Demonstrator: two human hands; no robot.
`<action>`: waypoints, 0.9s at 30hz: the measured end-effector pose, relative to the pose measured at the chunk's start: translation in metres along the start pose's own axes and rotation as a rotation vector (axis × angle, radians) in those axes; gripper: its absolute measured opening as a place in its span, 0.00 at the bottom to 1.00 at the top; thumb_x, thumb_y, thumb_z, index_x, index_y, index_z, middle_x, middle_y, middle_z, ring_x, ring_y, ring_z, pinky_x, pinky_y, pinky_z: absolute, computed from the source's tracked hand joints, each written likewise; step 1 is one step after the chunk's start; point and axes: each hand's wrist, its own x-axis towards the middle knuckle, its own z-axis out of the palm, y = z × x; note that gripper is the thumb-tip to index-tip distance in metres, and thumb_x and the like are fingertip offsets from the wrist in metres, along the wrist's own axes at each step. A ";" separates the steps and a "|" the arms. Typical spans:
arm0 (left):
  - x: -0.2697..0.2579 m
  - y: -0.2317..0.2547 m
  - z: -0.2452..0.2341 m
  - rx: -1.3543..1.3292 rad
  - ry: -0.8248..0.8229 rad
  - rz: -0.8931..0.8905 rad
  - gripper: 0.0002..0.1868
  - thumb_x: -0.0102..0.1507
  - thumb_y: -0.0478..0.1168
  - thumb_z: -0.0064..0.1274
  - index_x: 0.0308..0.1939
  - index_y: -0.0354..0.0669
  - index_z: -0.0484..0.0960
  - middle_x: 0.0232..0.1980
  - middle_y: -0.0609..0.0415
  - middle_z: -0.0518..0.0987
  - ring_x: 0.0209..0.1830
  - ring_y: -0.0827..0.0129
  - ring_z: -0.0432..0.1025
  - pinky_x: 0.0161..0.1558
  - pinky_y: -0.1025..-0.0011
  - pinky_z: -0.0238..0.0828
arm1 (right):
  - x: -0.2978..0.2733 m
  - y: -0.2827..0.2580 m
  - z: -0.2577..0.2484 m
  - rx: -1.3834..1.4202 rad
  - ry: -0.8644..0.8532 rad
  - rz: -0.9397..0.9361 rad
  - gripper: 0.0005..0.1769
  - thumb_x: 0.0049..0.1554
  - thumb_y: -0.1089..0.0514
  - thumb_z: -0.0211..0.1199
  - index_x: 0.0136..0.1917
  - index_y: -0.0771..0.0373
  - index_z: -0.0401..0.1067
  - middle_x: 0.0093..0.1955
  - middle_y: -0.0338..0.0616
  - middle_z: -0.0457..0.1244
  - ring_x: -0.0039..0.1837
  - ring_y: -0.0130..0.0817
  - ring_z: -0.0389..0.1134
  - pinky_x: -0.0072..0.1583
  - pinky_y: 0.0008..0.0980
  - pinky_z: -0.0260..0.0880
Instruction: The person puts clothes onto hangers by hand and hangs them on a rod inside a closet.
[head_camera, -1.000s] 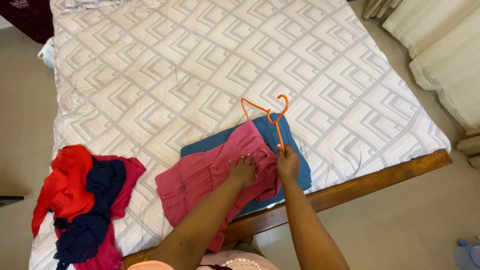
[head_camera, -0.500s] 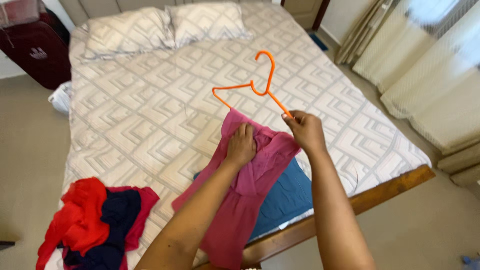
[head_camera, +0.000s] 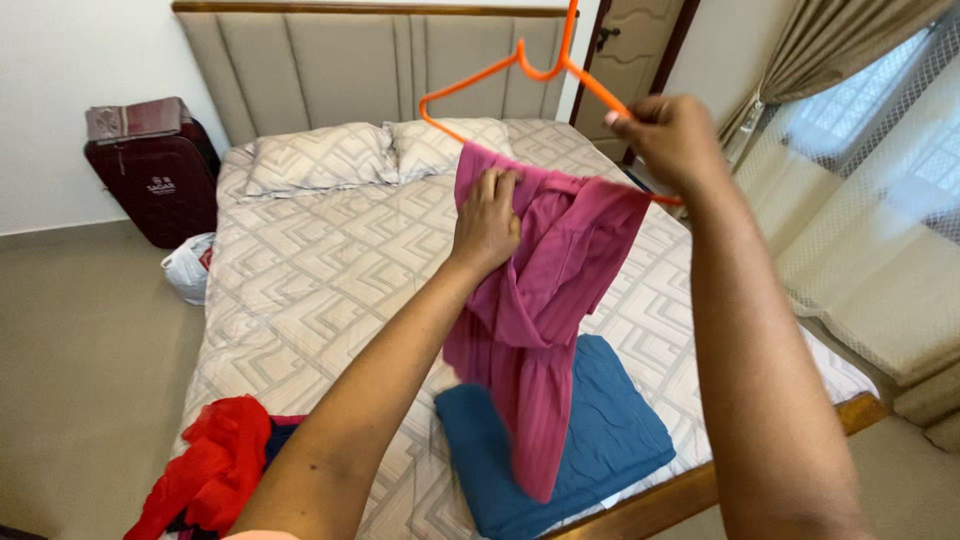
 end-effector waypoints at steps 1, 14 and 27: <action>0.006 -0.001 -0.010 0.011 0.003 -0.002 0.28 0.53 0.30 0.52 0.59 0.39 0.70 0.56 0.41 0.70 0.60 0.44 0.68 0.59 0.52 0.68 | 0.004 -0.013 -0.007 -0.029 0.005 -0.016 0.21 0.60 0.45 0.70 0.53 0.66 0.81 0.36 0.41 0.66 0.38 0.26 0.62 0.42 0.33 0.63; 0.004 -0.011 -0.126 0.154 0.068 -0.143 0.18 0.57 0.29 0.49 0.52 0.41 0.74 0.55 0.47 0.73 0.58 0.49 0.69 0.56 0.51 0.67 | -0.010 -0.100 0.008 -0.102 -0.047 -0.170 0.20 0.59 0.44 0.70 0.54 0.63 0.81 0.36 0.49 0.68 0.39 0.31 0.64 0.45 0.37 0.67; -0.039 0.031 -0.200 0.460 -0.352 -0.274 0.31 0.68 0.62 0.40 0.72 0.55 0.65 0.78 0.53 0.63 0.82 0.54 0.46 0.70 0.24 0.26 | -0.053 -0.136 0.067 0.112 -0.277 -0.307 0.21 0.58 0.45 0.69 0.54 0.63 0.81 0.39 0.44 0.69 0.42 0.27 0.66 0.47 0.34 0.66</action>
